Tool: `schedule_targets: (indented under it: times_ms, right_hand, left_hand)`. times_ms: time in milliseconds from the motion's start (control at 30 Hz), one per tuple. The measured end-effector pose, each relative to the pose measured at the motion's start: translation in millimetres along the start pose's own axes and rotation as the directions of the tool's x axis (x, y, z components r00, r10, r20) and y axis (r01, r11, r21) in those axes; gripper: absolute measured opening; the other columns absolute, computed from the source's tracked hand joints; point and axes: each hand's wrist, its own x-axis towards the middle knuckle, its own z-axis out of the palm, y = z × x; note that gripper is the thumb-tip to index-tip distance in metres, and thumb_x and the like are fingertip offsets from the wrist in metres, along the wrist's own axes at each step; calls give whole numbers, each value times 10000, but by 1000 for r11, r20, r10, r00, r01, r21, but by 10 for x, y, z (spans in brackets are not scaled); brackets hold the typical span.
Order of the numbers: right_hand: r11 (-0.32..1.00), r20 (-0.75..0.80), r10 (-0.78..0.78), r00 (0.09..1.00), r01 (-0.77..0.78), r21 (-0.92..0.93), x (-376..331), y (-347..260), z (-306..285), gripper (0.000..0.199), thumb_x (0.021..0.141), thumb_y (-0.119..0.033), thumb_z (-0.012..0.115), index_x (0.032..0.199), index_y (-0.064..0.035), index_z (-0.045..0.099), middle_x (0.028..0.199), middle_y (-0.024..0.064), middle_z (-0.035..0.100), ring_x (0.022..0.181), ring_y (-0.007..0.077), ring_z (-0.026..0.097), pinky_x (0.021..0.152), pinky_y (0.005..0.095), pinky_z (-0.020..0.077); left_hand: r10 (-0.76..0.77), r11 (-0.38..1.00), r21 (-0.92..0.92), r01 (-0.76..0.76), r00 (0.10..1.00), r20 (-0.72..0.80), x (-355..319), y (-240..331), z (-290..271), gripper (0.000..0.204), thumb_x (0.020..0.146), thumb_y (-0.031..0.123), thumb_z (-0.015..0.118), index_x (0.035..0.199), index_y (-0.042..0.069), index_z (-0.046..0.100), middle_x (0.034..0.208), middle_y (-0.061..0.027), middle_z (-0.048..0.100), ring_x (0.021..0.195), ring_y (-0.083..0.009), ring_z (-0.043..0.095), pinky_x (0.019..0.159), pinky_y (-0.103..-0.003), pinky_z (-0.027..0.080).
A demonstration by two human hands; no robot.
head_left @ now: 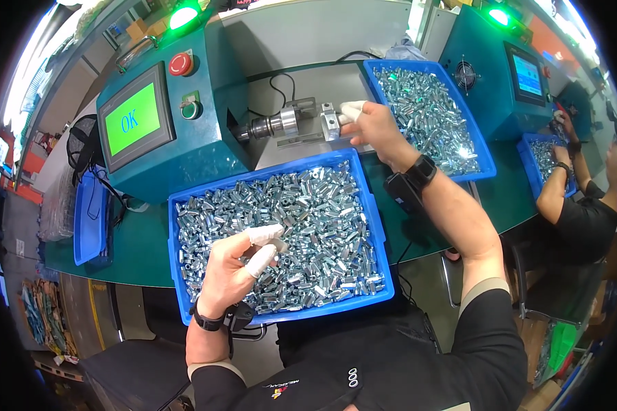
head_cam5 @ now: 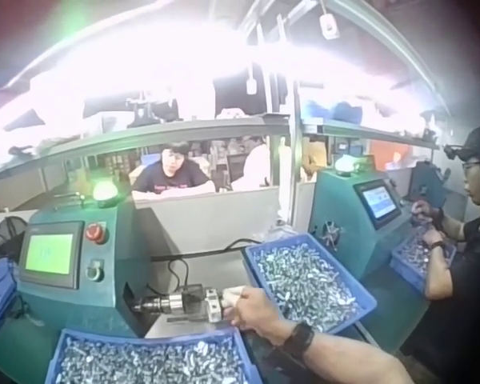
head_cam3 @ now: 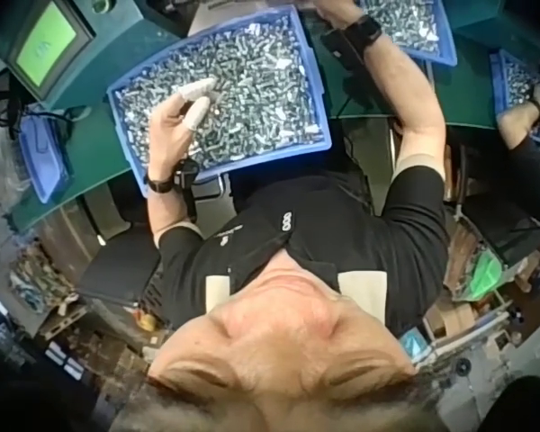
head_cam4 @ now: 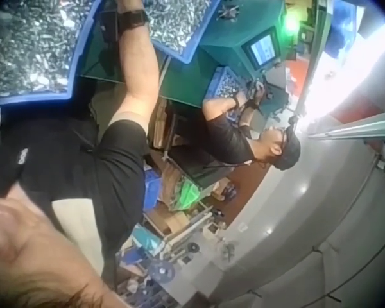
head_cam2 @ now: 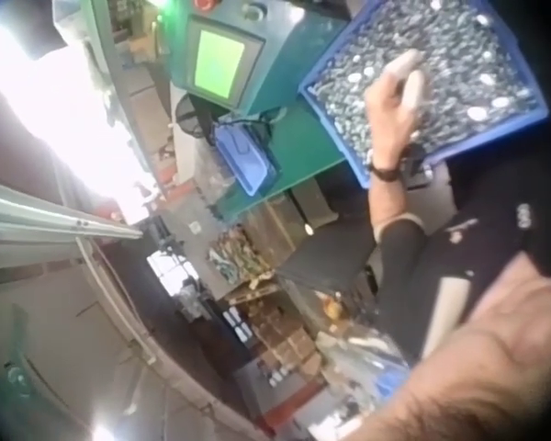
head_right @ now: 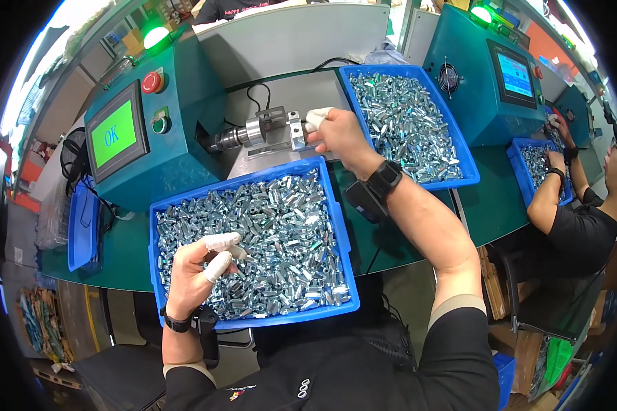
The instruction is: The person picks up a metal part from a blue tray, inserts it into a machine, and presses a button. After the machine cycles, the person removes the part and places it into a different blue tray.
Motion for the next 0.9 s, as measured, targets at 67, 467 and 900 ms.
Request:
schedule_targets:
  times_ms: [67, 467, 900]
  right_hand:
    - [996, -108, -43, 993, 35, -81, 32, -62, 9, 420, 988, -246, 682, 1317, 14, 651, 1069, 102, 754, 894, 178, 721, 728, 324, 570]
    - [261, 86, -368, 926, 192, -946, 179, -572, 343, 430, 902, -357, 687, 1169, -20, 687, 929, 245, 737, 912, 404, 724, 804, 504, 570]
    - [138, -21, -504, 864, 56, -989, -404, -612, -883, 421, 928, -339, 712, 1239, -56, 710, 1058, 217, 745, 980, 373, 723, 838, 443, 572]
  left_hand:
    - [9, 1000, 8, -9, 1000, 2, -11, 9, -1, 289, 1005, 72, 630, 1277, -7, 690, 1013, -122, 773, 782, -130, 703, 717, -271, 578]
    - [-2, 1000, -9, 2, 1000, -10, 3, -10, 12, 288, 1011, 82, 628, 1282, 14, 695, 1035, -108, 770, 780, -120, 692, 716, -255, 555]
    - [51, 999, 16, -51, 999, 19, -5, 45, -30, 296, 1004, 88, 665, 1281, -15, 686, 1006, -96, 777, 786, -124, 708, 747, -267, 574]
